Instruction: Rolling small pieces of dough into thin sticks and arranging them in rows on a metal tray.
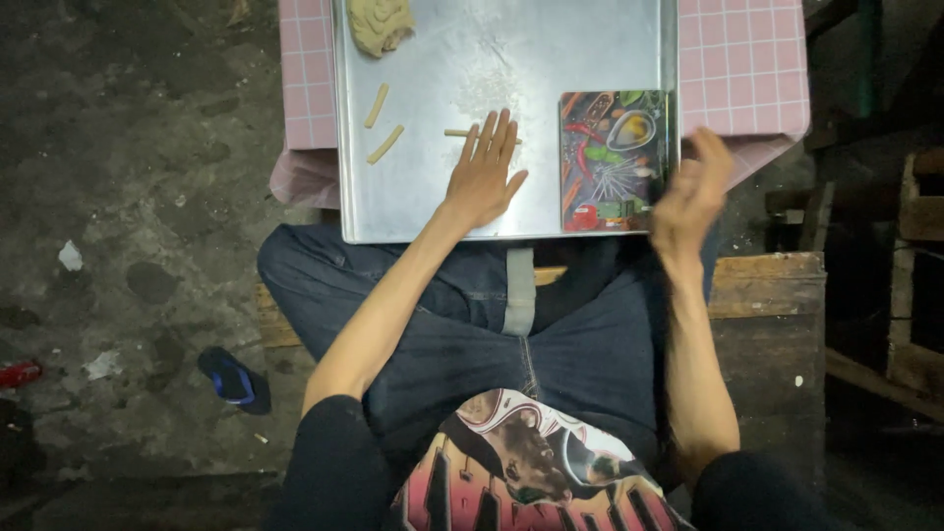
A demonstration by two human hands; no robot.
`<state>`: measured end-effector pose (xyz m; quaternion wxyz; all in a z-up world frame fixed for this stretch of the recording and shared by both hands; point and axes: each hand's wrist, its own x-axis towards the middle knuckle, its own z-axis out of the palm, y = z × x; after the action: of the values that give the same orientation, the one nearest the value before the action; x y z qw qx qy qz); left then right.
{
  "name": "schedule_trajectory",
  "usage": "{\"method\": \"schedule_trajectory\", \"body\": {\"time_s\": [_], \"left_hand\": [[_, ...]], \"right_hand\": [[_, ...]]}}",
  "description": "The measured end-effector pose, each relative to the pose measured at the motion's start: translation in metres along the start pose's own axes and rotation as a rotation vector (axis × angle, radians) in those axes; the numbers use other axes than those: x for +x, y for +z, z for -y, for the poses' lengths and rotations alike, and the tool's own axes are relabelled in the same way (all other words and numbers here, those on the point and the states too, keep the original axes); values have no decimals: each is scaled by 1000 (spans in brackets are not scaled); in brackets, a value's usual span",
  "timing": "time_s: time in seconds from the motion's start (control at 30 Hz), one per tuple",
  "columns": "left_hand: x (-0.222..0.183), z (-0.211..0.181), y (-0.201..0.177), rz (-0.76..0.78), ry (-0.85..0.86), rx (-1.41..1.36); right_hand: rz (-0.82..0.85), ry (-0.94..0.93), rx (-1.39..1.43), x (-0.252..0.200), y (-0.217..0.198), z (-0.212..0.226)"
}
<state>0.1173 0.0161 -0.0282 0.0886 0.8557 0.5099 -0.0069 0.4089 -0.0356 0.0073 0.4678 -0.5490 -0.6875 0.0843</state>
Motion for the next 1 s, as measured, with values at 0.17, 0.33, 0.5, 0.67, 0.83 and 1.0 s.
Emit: {"method": "schedule_trajectory", "body": {"time_s": [0.17,0.33,0.5,0.67,0.83,1.0], "left_hand": [[52,4,-27,-17,-118,-79],[104,18,-33,-20,-189,-75],[93,9,-33,-84,-147,-34],[28,-10,-27,50,-86,-42],[-13,-11,-11,151,-4,-88],[18,-3,-2,70,-17,-141]], "right_hand": [[-312,-5,-271,-23,-29,-62],[-304,-1,-338,-38,-20,-88],[-341,8,-340,-31,-21,-65],[-338,142,-247,-38,-19,-70],[-341,171,-266,-39,-15,-72],[-336,143,-308,-36,-11,-77]]}}
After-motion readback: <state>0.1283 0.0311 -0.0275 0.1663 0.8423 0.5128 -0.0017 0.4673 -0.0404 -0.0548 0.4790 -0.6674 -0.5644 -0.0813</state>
